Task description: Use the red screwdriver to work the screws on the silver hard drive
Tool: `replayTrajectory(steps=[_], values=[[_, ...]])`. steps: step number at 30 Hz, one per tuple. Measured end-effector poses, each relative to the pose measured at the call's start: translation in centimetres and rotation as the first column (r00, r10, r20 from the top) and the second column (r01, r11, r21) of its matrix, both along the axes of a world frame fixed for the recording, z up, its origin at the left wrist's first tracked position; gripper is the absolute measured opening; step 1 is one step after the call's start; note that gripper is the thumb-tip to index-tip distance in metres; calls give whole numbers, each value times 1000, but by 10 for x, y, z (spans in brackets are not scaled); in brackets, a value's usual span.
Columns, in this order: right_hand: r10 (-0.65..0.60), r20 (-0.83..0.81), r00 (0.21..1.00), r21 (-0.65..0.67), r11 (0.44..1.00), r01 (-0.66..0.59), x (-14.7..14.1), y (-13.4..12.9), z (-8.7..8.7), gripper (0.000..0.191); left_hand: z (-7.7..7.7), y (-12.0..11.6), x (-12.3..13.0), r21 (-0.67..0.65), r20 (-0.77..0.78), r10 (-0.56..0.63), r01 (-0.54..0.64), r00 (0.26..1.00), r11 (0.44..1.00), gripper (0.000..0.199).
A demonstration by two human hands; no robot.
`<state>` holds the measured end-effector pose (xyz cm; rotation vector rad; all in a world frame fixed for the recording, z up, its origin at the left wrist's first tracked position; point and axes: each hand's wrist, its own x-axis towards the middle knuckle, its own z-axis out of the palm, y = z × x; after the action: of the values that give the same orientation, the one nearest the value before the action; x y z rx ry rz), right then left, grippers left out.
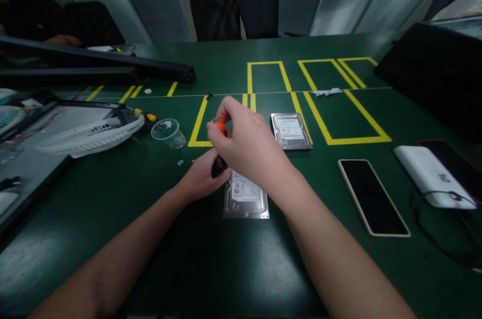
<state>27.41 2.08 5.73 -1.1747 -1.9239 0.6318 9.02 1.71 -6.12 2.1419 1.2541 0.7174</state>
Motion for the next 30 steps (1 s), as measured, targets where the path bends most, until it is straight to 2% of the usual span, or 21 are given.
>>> replayTrajectory(steps=[2, 6, 11, 19, 23, 27, 30], values=[[48, -11, 999, 20, 999, -48, 0, 0, 2, 5, -1, 0, 0, 1, 3, -2, 2, 1000, 1000, 31], [119, 1, 993, -5, 993, -119, -1, 1, 4, 18, -2, 1, 1, 17, 16, -8, 7, 1000, 1000, 32], [68, 7, 998, -34, 997, -68, -2, 4, 1, 26, -1, 0, 0, 9, 6, -1, 1, 1000, 1000, 32], [-4, 22, 1000, -25, 1000, 5, -2, 0, 0, 16, 0, 0, 0, -1, 8, -1, 1, 1000, 1000, 30], [62, 20, 998, -24, 998, -62, -2, -1, 3, 11, 1, 0, 1, 1, 3, -1, 1, 1000, 1000, 31], [121, 29, 992, -30, 992, -120, -2, -1, 6, 23, -1, 0, 1, 12, 10, 1, -1, 1000, 1000, 31], [110, 21, 994, -49, 993, -109, -3, 1, 4, 28, -2, 0, 1, 20, 16, 2, -2, 1000, 1000, 32]])
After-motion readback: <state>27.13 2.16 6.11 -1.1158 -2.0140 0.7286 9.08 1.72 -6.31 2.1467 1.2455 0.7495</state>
